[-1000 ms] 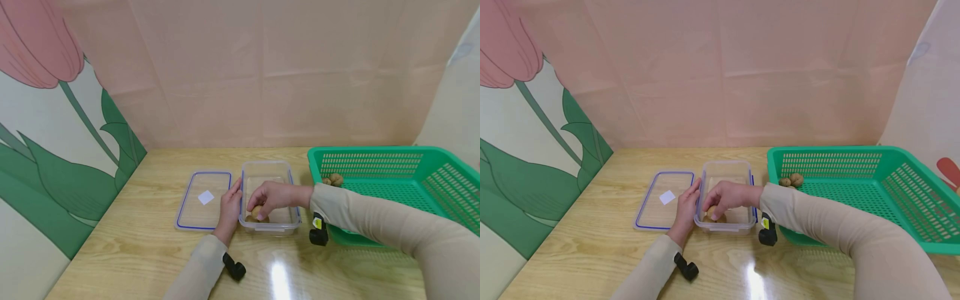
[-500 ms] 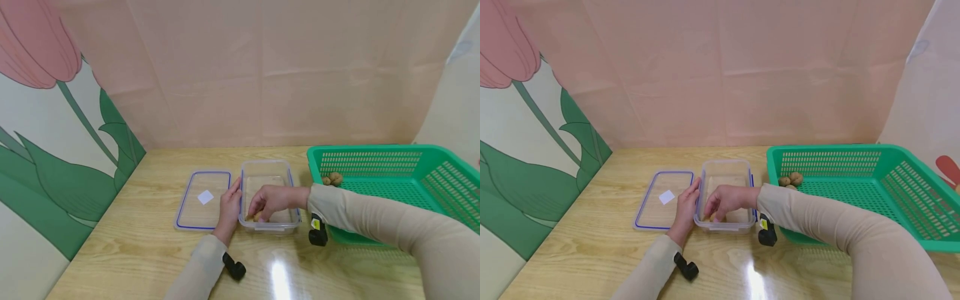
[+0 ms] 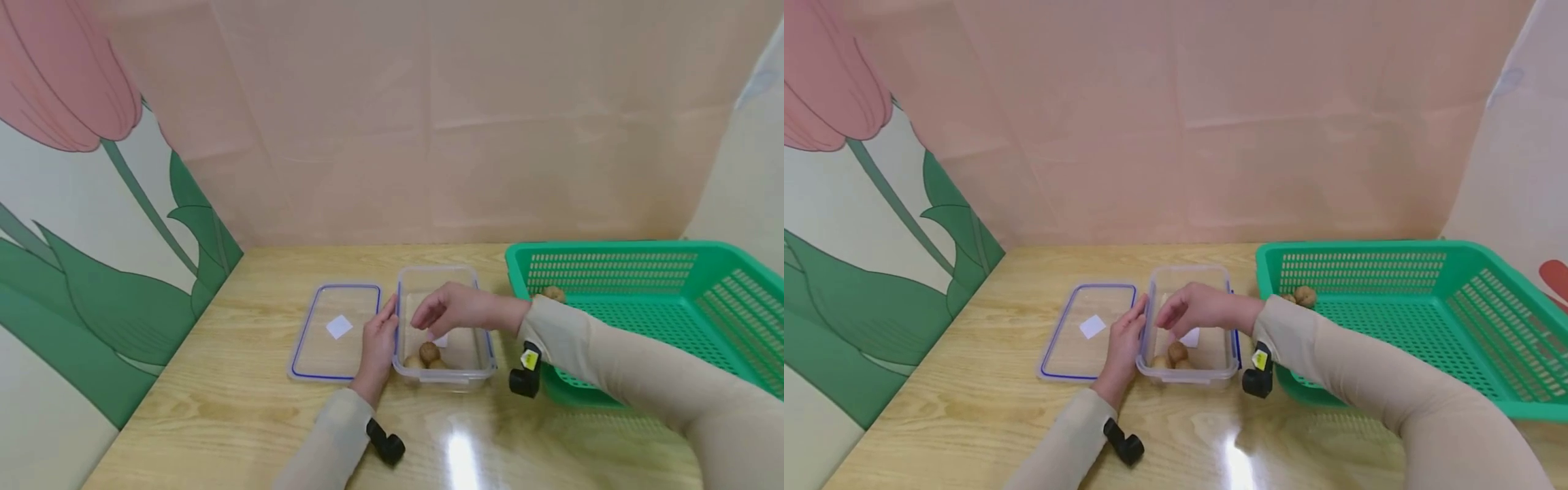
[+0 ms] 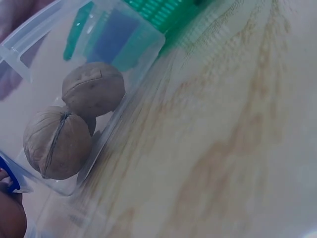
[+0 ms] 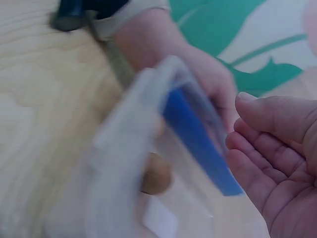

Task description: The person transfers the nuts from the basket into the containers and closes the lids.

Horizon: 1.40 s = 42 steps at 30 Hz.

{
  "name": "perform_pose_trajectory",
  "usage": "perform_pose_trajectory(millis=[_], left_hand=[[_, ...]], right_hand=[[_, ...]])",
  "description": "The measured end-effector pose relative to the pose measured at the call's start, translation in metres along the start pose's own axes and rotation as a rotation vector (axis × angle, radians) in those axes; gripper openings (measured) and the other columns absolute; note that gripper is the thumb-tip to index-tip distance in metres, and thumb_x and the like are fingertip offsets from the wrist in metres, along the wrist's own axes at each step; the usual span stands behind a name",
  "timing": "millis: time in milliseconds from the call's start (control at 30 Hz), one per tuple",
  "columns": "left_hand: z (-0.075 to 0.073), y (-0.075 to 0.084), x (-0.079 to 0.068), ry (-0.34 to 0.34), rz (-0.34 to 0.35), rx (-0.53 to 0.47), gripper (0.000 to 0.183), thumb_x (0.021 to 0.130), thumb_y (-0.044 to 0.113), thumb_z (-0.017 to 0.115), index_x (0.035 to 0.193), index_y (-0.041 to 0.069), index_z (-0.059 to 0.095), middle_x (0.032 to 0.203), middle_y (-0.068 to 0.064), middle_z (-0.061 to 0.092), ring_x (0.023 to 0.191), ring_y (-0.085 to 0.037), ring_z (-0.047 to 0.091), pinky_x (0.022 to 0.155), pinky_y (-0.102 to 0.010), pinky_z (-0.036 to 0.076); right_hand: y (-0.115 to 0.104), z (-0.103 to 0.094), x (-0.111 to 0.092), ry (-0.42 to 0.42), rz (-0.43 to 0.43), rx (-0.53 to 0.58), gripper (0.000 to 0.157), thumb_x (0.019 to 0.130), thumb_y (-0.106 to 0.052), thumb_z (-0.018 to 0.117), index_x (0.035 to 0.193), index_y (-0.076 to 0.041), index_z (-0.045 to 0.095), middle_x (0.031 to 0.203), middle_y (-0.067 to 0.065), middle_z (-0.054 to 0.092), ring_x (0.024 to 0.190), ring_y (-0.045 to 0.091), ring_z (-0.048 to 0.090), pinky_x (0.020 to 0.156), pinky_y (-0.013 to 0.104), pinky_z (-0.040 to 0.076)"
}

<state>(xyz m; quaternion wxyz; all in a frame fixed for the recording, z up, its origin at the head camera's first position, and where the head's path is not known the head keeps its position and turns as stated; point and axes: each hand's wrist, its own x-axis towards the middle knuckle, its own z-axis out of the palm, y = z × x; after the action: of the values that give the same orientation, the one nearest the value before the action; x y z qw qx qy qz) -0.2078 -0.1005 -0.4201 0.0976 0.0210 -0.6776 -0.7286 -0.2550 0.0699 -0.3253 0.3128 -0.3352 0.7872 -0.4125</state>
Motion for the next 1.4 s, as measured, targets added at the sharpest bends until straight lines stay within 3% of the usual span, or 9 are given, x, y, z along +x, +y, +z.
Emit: perform_pose_trajectory(millis=[233,533,800,967,1200,1400], left_hand=[[0.002,-0.003,0.001,0.008,0.011,0.000,0.040,0.094,0.002,0.042,0.134,-0.002,0.044,0.140,-0.012,0.043,0.133,-0.024,0.034,0.113,-0.037,0.026],[0.003,-0.006,0.000,0.020,0.037,-0.007,0.040,0.095,0.004,0.042,0.134,0.001,0.044,0.141,-0.010,0.043,0.134,-0.023,0.034,0.113,-0.035,0.025],[0.003,-0.005,-0.001,0.019,0.024,-0.026,0.040,0.095,0.005,0.041,0.135,0.000,0.043,0.141,-0.009,0.042,0.135,-0.022,0.032,0.113,-0.034,0.024],[0.004,-0.007,0.000,0.024,0.030,-0.019,0.040,0.094,0.004,0.042,0.134,0.000,0.044,0.141,-0.010,0.042,0.134,-0.023,0.033,0.113,-0.035,0.025],[0.003,-0.007,-0.001,0.032,0.006,-0.003,0.040,0.094,0.006,0.042,0.135,0.002,0.045,0.141,-0.008,0.043,0.135,-0.023,0.032,0.113,-0.037,0.024],[0.003,-0.006,-0.001,0.033,-0.002,-0.011,0.040,0.095,0.006,0.042,0.135,0.003,0.045,0.142,-0.007,0.042,0.135,-0.023,0.031,0.114,-0.037,0.024]], right_hand=[[-0.005,-0.028,-0.014,0.127,-0.004,0.011,0.032,0.082,-0.005,0.067,0.112,0.002,0.063,0.111,0.012,0.065,0.106,0.028,0.059,0.089,0.035,0.052],[0.000,-0.047,-0.035,0.184,0.002,0.009,0.035,0.083,-0.009,0.066,0.116,0.003,0.061,0.113,0.012,0.064,0.109,0.031,0.057,0.091,0.035,0.051],[0.007,-0.061,-0.060,0.291,0.006,-0.007,0.037,0.084,-0.013,0.066,0.117,0.002,0.060,0.117,0.013,0.063,0.107,0.019,0.058,0.095,0.038,0.047],[0.016,-0.071,-0.076,0.335,0.001,-0.024,0.038,0.085,-0.019,0.065,0.118,0.000,0.060,0.118,0.012,0.063,0.106,0.014,0.059,0.091,0.030,0.049],[0.032,-0.082,-0.093,0.383,-0.026,0.014,0.036,0.085,-0.020,0.066,0.116,-0.002,0.061,0.108,-0.008,0.066,0.103,0.009,0.061,0.085,0.021,0.050],[0.044,-0.091,-0.104,0.414,-0.007,-0.008,0.039,0.086,-0.021,0.065,0.118,-0.001,0.059,0.113,0.000,0.066,0.102,0.009,0.061,0.085,0.019,0.049]])
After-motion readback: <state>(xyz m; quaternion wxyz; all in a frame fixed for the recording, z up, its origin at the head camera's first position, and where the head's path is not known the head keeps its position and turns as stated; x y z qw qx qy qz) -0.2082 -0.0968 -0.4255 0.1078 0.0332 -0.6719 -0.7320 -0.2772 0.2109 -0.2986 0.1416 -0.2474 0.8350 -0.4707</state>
